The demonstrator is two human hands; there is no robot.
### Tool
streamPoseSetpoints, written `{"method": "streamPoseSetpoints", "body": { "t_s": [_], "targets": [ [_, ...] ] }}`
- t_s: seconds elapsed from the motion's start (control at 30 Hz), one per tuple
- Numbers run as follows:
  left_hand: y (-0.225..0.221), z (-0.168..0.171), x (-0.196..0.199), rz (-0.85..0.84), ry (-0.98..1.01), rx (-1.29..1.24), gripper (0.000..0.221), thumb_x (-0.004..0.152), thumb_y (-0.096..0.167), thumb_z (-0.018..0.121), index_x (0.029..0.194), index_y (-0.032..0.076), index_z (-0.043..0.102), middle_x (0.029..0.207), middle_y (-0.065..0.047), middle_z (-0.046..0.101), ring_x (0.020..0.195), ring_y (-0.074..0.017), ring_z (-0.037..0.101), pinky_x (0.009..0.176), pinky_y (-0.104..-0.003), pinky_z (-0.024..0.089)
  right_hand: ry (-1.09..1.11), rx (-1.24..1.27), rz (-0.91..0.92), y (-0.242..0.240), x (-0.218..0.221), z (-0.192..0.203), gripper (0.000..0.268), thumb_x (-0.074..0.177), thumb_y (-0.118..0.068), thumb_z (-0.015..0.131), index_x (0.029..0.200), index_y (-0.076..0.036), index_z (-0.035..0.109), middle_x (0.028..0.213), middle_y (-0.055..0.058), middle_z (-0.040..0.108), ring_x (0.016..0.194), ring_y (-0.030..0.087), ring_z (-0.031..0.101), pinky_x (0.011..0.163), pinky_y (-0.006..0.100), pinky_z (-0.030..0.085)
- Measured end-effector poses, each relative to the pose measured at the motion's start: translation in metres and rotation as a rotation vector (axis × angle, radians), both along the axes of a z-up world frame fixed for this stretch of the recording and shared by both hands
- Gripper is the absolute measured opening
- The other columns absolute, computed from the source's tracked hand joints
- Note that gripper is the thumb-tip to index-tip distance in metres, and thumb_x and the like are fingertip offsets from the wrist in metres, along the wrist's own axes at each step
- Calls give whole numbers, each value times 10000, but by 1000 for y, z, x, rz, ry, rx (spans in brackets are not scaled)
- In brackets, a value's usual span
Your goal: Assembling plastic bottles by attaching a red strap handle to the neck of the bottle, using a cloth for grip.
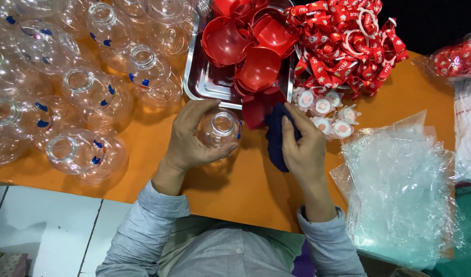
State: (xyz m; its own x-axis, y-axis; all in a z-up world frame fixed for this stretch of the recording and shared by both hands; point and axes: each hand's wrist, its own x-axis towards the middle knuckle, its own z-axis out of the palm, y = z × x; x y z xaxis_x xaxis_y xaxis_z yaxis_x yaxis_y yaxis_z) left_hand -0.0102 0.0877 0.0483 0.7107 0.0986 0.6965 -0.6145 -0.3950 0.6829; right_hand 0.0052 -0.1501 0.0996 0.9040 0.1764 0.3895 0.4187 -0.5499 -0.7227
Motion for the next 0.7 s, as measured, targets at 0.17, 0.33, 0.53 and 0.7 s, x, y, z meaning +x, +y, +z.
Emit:
{"method": "streamPoseSetpoints", "body": {
  "t_s": [0.17,0.33,0.53,0.7],
  "targets": [
    [-1,-4,1,68,-122,3,836,675,608,834,1228,9,653,1131,-173,650,1051,-356,642,975,-456,511,97,83,-48,-18,-21,-12,302,1042,-103,546,1273,16,701,1182,244,720,1166,355,660,957,436,535],
    [-14,-1,-36,274,-364,80,804,768,724,710,1089,-13,698,1077,-221,660,1005,-411,635,932,-490,517,173,125,-71,-33,-42,-23,291,1040,-136,566,1245,-6,726,1110,187,758,1106,208,673,910,382,560],
    [-65,-13,-96,-25,-132,-152,367,810,261,735,1006,-50,719,942,-204,730,812,-395,736,713,-471,628,401,335,-86,-50,-58,-25,254,1036,-143,598,1157,11,760,932,163,785,880,133,690,795,327,606],
    [-90,1,-111,-309,534,-321,668,1009,282,459,1482,-159,293,1357,-423,400,1301,-581,425,1044,-661,424,463,349,-31,-58,-70,-28,221,1010,-97,617,1083,21,789,830,180,791,764,144,706,680,327,625]
  ]
}}
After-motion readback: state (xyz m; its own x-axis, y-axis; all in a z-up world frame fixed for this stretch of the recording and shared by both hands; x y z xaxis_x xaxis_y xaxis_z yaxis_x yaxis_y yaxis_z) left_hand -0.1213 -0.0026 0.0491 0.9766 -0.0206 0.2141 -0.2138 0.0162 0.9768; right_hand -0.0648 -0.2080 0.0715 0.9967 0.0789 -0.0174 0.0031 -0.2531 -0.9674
